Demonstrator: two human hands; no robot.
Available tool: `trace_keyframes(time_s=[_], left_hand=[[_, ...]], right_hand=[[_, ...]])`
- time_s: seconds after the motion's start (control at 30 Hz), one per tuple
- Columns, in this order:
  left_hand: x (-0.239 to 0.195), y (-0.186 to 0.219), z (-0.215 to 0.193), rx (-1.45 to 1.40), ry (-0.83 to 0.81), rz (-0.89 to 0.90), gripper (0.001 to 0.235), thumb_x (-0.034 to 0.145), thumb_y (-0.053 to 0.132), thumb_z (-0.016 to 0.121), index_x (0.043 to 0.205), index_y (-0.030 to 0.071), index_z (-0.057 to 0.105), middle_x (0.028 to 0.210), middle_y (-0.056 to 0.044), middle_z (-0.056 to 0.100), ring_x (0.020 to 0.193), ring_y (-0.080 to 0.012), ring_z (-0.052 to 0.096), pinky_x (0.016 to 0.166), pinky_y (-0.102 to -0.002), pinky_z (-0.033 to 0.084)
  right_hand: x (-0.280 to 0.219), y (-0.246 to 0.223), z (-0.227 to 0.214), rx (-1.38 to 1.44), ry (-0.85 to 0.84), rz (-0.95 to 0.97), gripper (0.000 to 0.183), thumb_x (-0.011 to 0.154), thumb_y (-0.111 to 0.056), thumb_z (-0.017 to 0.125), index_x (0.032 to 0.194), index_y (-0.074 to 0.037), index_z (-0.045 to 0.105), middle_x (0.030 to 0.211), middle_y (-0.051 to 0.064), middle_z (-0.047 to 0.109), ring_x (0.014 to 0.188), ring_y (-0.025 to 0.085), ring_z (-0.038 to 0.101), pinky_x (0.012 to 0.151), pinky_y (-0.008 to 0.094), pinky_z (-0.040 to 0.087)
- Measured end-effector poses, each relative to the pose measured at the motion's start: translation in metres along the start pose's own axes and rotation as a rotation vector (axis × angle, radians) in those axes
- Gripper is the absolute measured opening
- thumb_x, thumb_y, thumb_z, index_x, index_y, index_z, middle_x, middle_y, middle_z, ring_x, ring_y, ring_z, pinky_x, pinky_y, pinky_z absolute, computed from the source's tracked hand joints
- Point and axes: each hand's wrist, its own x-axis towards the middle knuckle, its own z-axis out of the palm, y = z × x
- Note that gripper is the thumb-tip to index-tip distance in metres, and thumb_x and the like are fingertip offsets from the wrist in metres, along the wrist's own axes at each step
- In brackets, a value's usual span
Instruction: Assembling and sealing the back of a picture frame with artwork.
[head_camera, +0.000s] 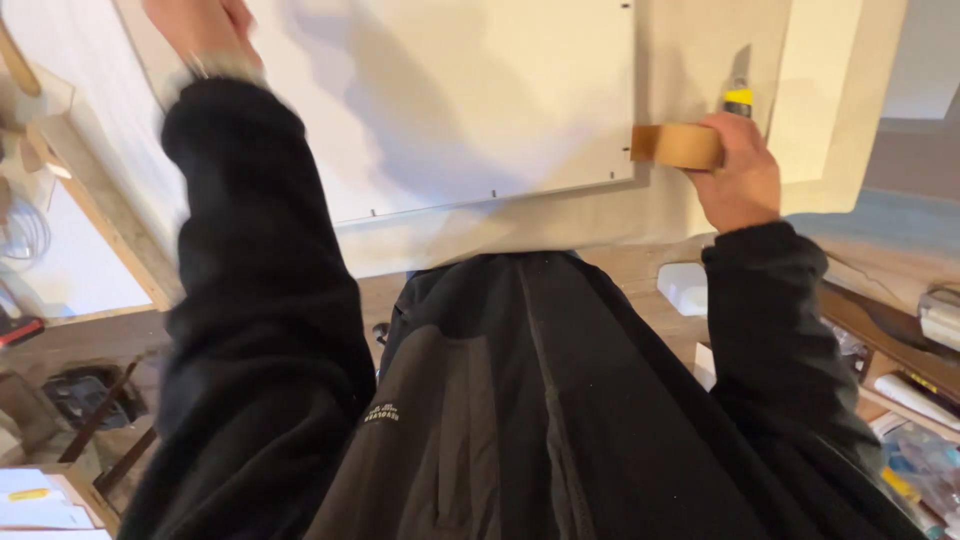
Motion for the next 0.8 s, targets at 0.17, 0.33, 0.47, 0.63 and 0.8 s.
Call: trace_keyframes(time_s=[0.17,0.33,0.47,0.63,0.8], left_hand=[[-0.170,0.028,0.028,0.374,-0.333,0.008,0.033,0.100,0.001,0.064,0.132,0.007,0.058,0.093,-0.005,0.069,0.072,-0.0103,0.068,0.051,-0.023,0.056],[-0.253,0.055,0.033,0.298,-0.555,-0.021,0.077,0.088,0.021,0.082,0.150,0.007,0.038,0.135,-0.013,0.054,0.110,-0.0187,0.064,0.077,-0.034,0.057],[-0.263,0.062,-0.005,0.394,-0.537,0.109,0.080,0.089,0.029,0.085,0.151,0.009,0.040,0.143,-0.013,0.050,0.119,-0.0208,0.062,0.081,-0.034,0.058],[-0.261,0.023,-0.079,0.520,-0.371,0.079,0.047,0.094,0.017,0.081,0.137,0.012,0.063,0.136,-0.007,0.062,0.112,-0.0187,0.070,0.086,-0.032,0.063],[-0.245,0.001,-0.124,0.705,-0.136,0.213,0.040,0.090,0.006,0.082,0.128,0.010,0.068,0.136,-0.009,0.059,0.113,-0.0218,0.066,0.090,-0.035,0.060]], right_hand=[[-0.008,-0.033,0.047,0.636,0.224,0.146,0.055,0.101,-0.010,0.082,0.140,-0.004,0.044,0.133,0.016,0.055,0.123,0.024,0.066,0.103,0.036,0.062],[0.017,-0.172,0.106,0.512,-0.017,0.073,0.057,0.093,-0.008,0.083,0.135,-0.003,0.045,0.127,0.017,0.062,0.116,0.025,0.068,0.089,0.036,0.062],[0.027,-0.263,0.151,0.564,-0.184,-0.097,0.054,0.087,-0.007,0.084,0.130,-0.003,0.052,0.121,0.014,0.066,0.108,0.023,0.069,0.092,0.035,0.060],[0.036,-0.316,0.195,0.564,-0.258,-0.235,0.051,0.086,-0.006,0.086,0.126,-0.004,0.054,0.117,0.011,0.067,0.104,0.021,0.070,0.091,0.034,0.060],[0.040,-0.336,0.226,0.556,-0.251,-0.290,0.052,0.085,-0.004,0.087,0.125,-0.005,0.053,0.117,0.011,0.065,0.101,0.022,0.069,0.087,0.034,0.059]])
